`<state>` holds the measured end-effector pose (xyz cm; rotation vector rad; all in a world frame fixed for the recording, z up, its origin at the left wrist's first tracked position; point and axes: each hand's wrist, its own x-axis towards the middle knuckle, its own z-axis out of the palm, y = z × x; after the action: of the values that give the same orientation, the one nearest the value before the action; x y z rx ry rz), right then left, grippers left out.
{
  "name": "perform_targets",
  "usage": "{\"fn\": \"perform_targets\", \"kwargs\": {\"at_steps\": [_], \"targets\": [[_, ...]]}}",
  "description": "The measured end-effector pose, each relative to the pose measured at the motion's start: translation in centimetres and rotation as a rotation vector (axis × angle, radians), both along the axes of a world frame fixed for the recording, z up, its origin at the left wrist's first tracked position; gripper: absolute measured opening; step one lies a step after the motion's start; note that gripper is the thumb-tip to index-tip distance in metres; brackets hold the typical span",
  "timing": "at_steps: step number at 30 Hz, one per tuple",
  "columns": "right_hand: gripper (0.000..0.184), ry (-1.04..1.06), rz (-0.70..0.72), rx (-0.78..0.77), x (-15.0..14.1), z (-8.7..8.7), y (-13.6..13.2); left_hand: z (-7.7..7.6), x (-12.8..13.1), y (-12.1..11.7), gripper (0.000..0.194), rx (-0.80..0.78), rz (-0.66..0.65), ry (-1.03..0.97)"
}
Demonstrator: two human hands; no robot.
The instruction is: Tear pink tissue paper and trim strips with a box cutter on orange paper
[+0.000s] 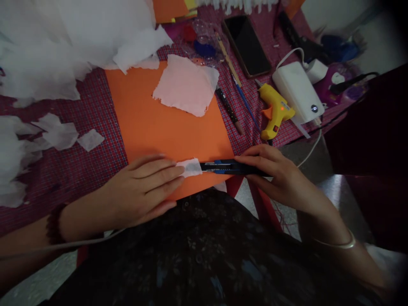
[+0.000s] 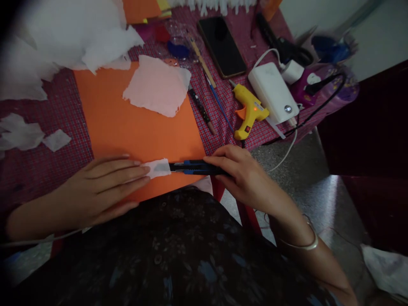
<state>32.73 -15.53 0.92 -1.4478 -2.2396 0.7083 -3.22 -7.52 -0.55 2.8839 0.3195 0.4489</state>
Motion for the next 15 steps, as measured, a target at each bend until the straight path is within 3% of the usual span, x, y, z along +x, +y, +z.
{"fn": "perform_targets", "kwargs": {"at_steps": [6,15], "targets": [[0.047,0.021,0.035,-0.008,-0.1,0.2,0.1,-0.6,0.1,0.0,0.031,0.001,-0.018,0.023],[0.045,0.005,0.050,0.012,-1.1,0.3,0.5,-0.9,0.4,-0.2,0.072,-0.064,0.028,0.174]]}}
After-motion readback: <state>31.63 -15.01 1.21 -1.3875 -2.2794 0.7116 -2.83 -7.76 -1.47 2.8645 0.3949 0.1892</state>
